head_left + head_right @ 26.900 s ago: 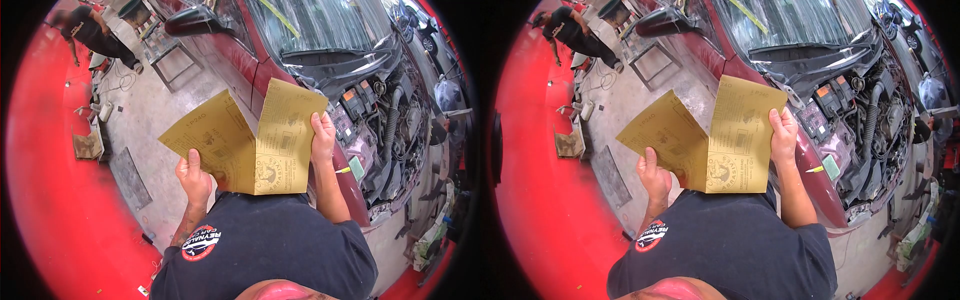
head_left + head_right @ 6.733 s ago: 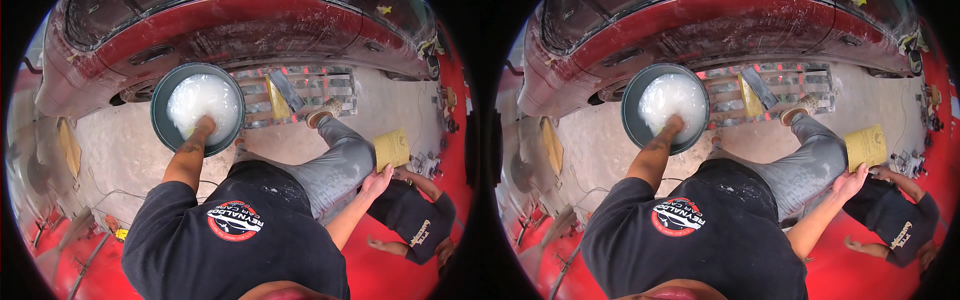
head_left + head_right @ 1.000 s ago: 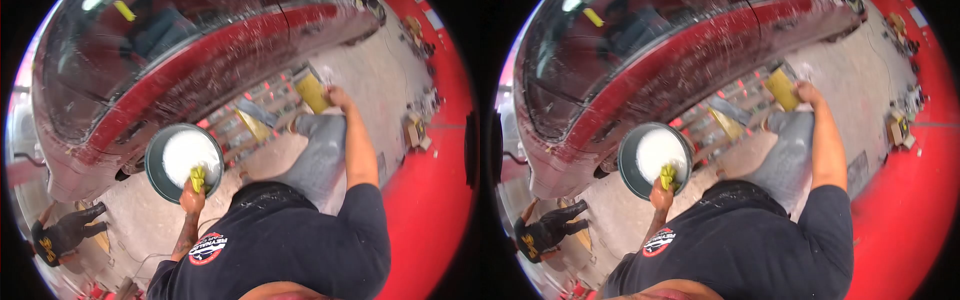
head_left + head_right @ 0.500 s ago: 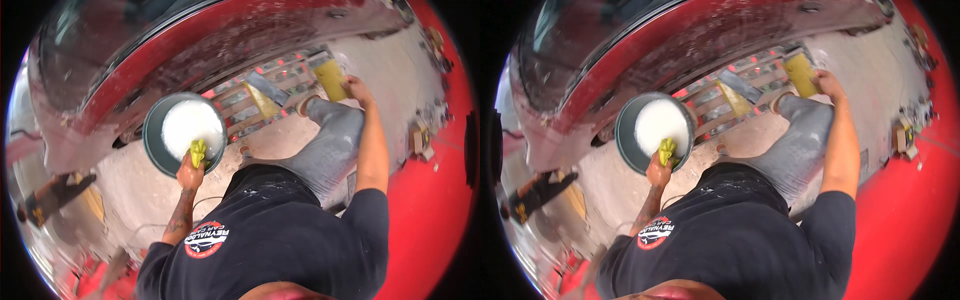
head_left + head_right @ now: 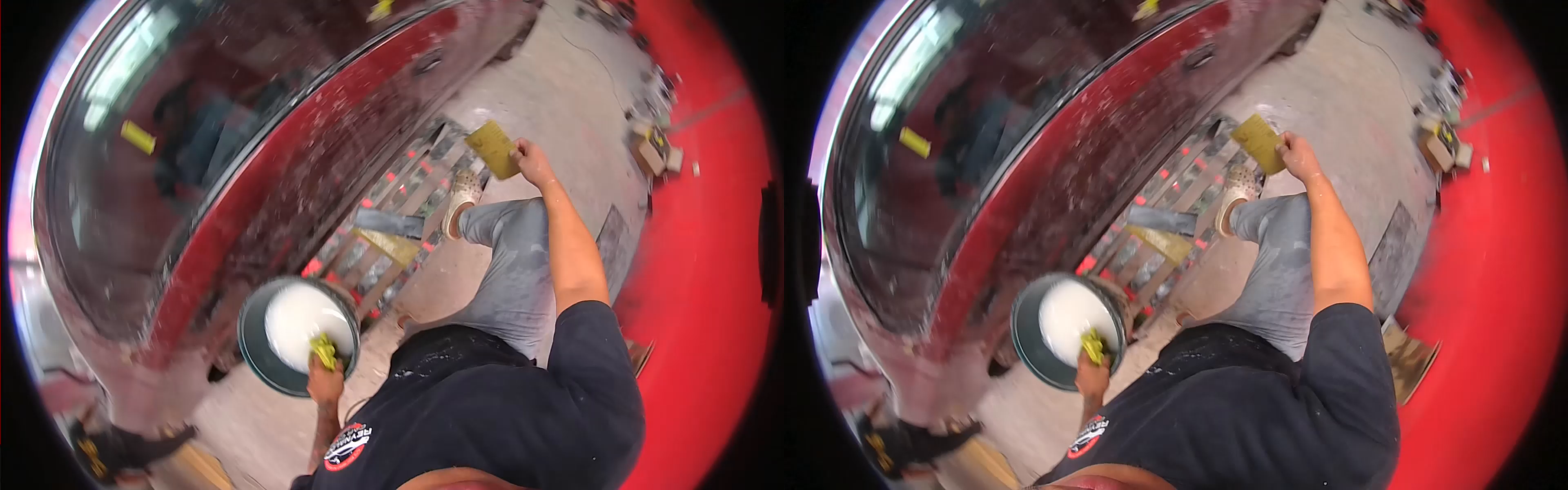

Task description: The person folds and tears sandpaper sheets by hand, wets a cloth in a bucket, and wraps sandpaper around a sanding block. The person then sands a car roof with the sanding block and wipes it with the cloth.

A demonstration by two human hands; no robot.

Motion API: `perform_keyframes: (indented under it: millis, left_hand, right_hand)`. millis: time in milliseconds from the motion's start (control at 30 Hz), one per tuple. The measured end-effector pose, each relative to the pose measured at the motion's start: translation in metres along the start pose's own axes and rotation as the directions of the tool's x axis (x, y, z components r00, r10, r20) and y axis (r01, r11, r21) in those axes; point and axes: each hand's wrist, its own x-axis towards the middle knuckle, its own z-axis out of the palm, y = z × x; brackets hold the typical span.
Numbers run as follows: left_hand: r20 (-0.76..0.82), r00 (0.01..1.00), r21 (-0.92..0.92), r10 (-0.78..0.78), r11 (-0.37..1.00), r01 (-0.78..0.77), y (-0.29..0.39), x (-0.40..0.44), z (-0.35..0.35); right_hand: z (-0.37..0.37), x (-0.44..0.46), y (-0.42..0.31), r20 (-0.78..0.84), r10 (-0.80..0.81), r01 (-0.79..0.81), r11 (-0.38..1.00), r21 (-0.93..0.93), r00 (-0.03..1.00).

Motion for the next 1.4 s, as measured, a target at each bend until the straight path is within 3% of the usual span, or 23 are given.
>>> perform_keyframes:
  millis: [67,200,233,333,367,400,467,500,533,567,600,633,667,700,733,833,967,1033,1100,1133,1200,1300,1400]
  left_hand:
    - [0.071,0.996,0.010,0.045,0.999,-0.046,-0.005,0.010,-0.001]
    - [0.212,0.964,-0.062,0.161,0.987,-0.151,-0.036,0.053,0.025]
    - [0.311,0.946,-0.126,0.095,0.990,-0.058,-0.013,0.057,0.008]
    - [0.015,0.981,-0.116,0.191,0.975,-0.188,0.023,0.088,-0.011]
    - [-0.137,0.959,-0.128,0.248,0.956,-0.265,0.043,0.096,-0.023]
    - [-0.231,0.927,-0.061,0.295,0.947,-0.316,0.069,0.099,-0.040]
    - [-0.394,0.841,-0.040,0.372,0.907,-0.420,0.128,0.101,-0.069]
    - [-0.466,0.796,-0.087,0.385,0.876,-0.474,0.158,0.102,-0.073]
    - [-0.492,0.759,-0.026,0.427,0.864,-0.503,0.189,0.099,-0.079]
    - [-0.521,0.716,0.026,0.464,0.847,-0.530,0.227,0.095,-0.075]
    - [-0.533,0.699,0.049,0.477,0.842,-0.537,0.268,0.089,-0.067]
    - [-0.535,0.689,0.047,0.489,0.831,-0.554,0.314,0.082,-0.050]
    - [-0.432,0.727,-0.037,0.533,0.795,-0.605,0.362,0.076,-0.034]
    - [-0.316,0.755,-0.124,0.575,0.763,-0.634,0.406,0.067,-0.016]
    - [-0.243,0.633,-0.020,0.735,0.648,-0.761,0.449,0.063,0.010]
    - [-0.030,0.268,0.054,0.963,0.269,-0.962,0.569,0.015,0.072]
    - [0.241,0.244,-0.261,0.939,0.305,-0.916,0.668,-0.040,0.136]
    - [0.318,0.306,-0.365,0.897,0.414,-0.834,0.698,-0.053,0.161]
    - [0.390,0.328,-0.469,0.860,0.492,-0.733,0.726,-0.054,0.185]
    - [0.516,0.298,-0.630,0.803,0.592,-0.503,0.742,-0.052,0.195]
    - [0.661,0.185,-0.722,0.727,0.684,-0.107,0.780,-0.056,0.205]
    - [0.740,0.042,-0.667,0.672,0.740,-0.083,0.843,-0.043,0.239]
    - [0.692,0.001,-0.691,0.722,0.663,-0.286,0.905,-0.011,0.310]
  right_hand:
    - [-0.013,-0.027,0.031,-0.286,0.053,-0.054,0.999,0.007,0.957]
    - [-0.049,-0.131,0.168,-0.529,0.223,-0.260,0.966,0.006,0.819]
    - [-0.054,-0.169,0.188,-0.501,0.361,-0.444,0.894,-0.054,0.787]
    - [-0.003,-0.306,0.302,-0.395,0.632,-0.676,0.736,0.038,0.666]
    - [0.045,-0.366,0.361,-0.394,0.620,-0.701,0.707,-0.092,0.678]
    - [0.075,-0.411,0.381,-0.139,0.728,-0.714,0.585,-0.384,0.671]
    - [0.166,-0.514,0.426,0.205,0.666,-0.353,0.602,-0.717,0.718]
    - [0.233,-0.545,0.427,-0.374,0.780,-0.854,0.379,-0.357,0.502]
    - [0.249,-0.566,0.458,0.269,0.649,-0.375,0.674,-0.636,0.711]
    - [0.250,-0.587,0.485,0.307,0.167,0.030,0.836,-0.547,0.937]
    - [0.252,-0.536,0.445,0.117,0.780,-0.718,0.614,-0.328,0.614]
    - [0.183,-0.485,0.389,0.107,0.881,-0.874,0.471,-0.118,0.461]
    - [0.156,-0.453,0.386,0.048,0.867,-0.865,0.498,-0.056,0.496]
    - [0.170,-0.438,0.430,-0.025,0.697,-0.690,0.703,-0.173,0.716]
    - [0.114,-0.395,0.402,-0.220,0.824,-0.778,0.567,0.272,0.523]
    - [0.021,-0.294,0.425,-0.165,0.788,-0.623,0.579,0.525,0.593]
    - [-0.121,-0.193,0.353,-0.089,0.609,-0.219,0.413,0.884,0.788]
    - [-0.156,-0.161,0.319,-0.009,0.479,-0.031,0.075,0.997,0.878]
    - [-0.182,-0.136,0.289,0.052,0.396,-0.030,-0.061,0.998,0.917]
    - [-0.190,-0.125,0.284,0.087,0.340,-0.014,-0.211,0.977,0.936]
    - [-0.200,-0.101,0.293,0.124,0.281,-0.065,-0.210,0.976,0.952]
    - [-0.205,-0.056,0.339,0.173,0.302,-0.134,-0.147,0.980,0.937]
    - [-0.234,-0.014,0.397,0.108,0.459,-0.149,0.053,0.987,0.882]
